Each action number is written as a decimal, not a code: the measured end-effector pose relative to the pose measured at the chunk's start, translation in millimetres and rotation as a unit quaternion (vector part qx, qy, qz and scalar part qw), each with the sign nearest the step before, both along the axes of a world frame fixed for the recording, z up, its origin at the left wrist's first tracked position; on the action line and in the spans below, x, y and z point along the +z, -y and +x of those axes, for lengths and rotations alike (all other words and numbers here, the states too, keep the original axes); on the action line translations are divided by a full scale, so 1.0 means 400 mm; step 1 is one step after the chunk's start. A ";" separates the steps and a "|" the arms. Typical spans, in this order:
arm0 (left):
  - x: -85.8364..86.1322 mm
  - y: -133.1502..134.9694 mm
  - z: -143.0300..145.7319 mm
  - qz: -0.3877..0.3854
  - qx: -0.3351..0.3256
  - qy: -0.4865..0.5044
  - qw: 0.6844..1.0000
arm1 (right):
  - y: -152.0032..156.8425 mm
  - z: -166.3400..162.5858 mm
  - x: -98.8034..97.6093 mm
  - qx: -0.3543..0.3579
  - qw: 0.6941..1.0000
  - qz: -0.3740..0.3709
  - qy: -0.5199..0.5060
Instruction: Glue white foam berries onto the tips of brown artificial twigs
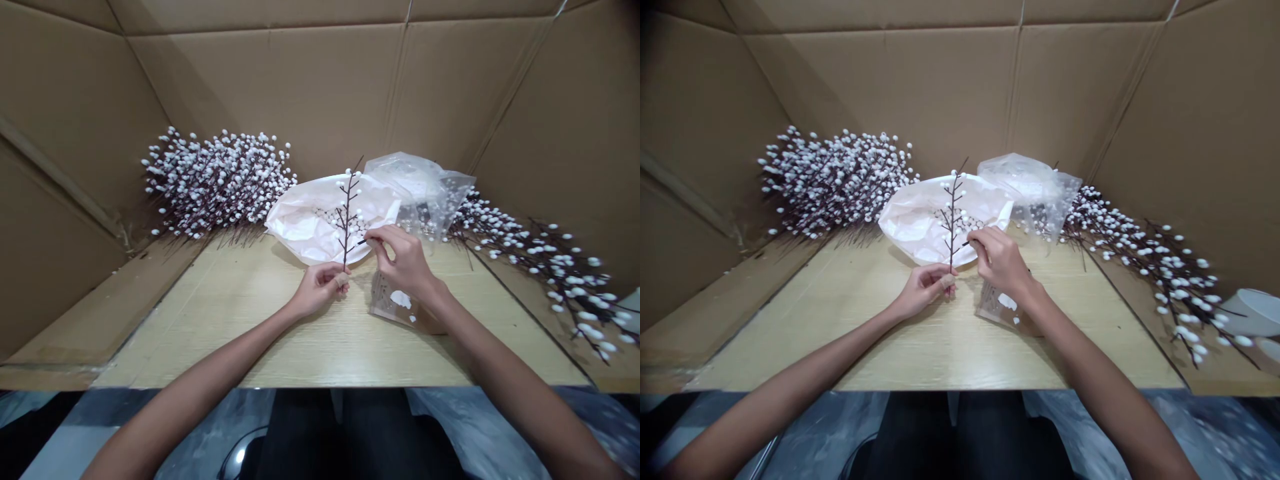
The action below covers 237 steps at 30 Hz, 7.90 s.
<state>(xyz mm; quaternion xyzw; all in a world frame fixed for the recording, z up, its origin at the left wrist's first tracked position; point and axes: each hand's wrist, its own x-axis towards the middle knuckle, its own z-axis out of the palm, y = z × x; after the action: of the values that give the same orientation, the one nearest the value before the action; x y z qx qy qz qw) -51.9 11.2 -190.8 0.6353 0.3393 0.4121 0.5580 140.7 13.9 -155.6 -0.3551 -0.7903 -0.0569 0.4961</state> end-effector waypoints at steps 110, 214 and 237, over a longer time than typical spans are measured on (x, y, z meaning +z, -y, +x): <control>0.023 0.016 -0.006 0.037 -0.080 -0.072 0.994 | -0.001 0.006 0.030 -0.029 0.944 -0.097 -0.314; 0.013 0.023 -0.006 0.018 -0.082 -0.124 0.989 | -0.028 0.103 0.084 -0.135 0.894 0.121 -0.411; 0.019 0.026 -0.002 0.014 -0.077 -0.122 0.989 | -0.033 0.102 0.078 -0.117 0.890 0.101 -0.428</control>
<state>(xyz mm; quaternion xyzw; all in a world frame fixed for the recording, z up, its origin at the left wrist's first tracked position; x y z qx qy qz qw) -52.9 0.8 -183.4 0.7127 0.3492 0.2921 0.5337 181.5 27.0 -124.3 -0.3833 -0.4436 -0.0365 0.8093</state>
